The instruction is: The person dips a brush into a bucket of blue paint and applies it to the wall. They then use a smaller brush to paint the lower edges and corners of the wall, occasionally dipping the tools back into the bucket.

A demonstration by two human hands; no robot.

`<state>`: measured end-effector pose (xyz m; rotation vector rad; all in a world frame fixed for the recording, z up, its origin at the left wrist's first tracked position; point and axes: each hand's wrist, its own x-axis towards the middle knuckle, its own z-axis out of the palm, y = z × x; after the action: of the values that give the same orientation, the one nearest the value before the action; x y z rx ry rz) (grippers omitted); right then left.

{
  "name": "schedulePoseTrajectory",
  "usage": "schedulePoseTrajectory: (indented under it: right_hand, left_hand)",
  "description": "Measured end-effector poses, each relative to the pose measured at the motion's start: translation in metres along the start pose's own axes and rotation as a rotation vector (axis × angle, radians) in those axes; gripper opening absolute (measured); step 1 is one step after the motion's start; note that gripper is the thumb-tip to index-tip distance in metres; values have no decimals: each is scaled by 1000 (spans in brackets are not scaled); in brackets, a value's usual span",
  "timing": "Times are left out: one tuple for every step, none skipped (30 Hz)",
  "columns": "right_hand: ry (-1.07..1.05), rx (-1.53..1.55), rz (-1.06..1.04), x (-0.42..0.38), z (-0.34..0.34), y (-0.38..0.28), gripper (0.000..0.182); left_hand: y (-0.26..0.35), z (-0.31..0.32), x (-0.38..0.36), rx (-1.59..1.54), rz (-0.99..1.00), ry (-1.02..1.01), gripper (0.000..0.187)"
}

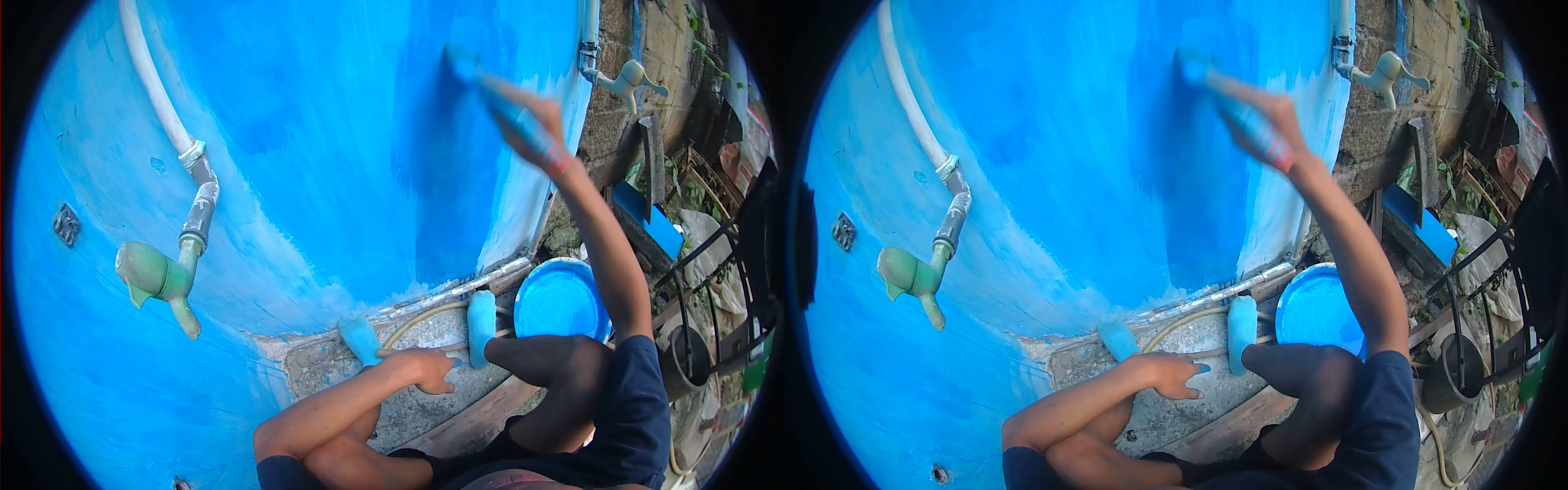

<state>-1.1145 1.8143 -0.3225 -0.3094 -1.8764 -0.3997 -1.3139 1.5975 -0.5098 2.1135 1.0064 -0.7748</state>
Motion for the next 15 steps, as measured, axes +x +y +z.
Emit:
schedulePoseTrajectory:
  right_hand:
    - [-196, 72, -10, -12, -6, -13, 36]
    - [-308, 65, -1, -22, -12, -30, 36]
    - [-420, 59, 8, -26, -16, -40, 36]
    - [-419, 58, 3, -22, -20, -38, 36]
    - [-379, 78, -11, -18, -24, -36, 35]
    - [-340, 98, -20, -13, -29, -32, 34]
    - [-341, 97, -15, -5, -34, -25, 34]
    - [-233, 10, -27, 9, -39, -14, 34]
    - [-124, -76, -42, 21, -45, -6, 34]
    - [-20, -106, 36, 34, -50, -7, 32]
    - [85, -134, 116, 44, -53, -10, 30]
    - [156, -221, 168, 48, -54, -8, 28]
    - [158, -220, 169, 49, -54, -5, 28]
    - [260, -230, 39, 51, -52, -3, 27]
    - [361, -240, -92, 52, -51, -1, 26]
  left_hand:
    - [-1, 1, 0, 6, 5, 7, 72]
    - [-2, 2, -1, 12, 9, 14, 72]
    - [-3, 3, -1, 13, 7, 21, 72]
    - [-5, 4, 0, 12, 21, 31, 72]
    - [-5, 5, 1, 9, 36, 37, 73]
    - [-6, 5, 1, 10, 38, 34, 73]
    - [-6, 6, 2, 6, 40, 32, 73]
    - [-6, 6, 2, 1, 44, 32, 73]
    - [-5, 4, 3, 1, 48, 33, 73]
    - [-4, 3, 3, -2, 41, 28, 73]
    - [-4, 3, 3, -5, 33, 22, 73]
    - [-4, 3, 3, -4, 32, 22, 73]
    - [-5, 4, 3, -7, 35, 36, 74]
    - [-6, 4, 2, -9, 36, 51, 74]
    - [-6, 4, 2, -9, 31, 52, 74]
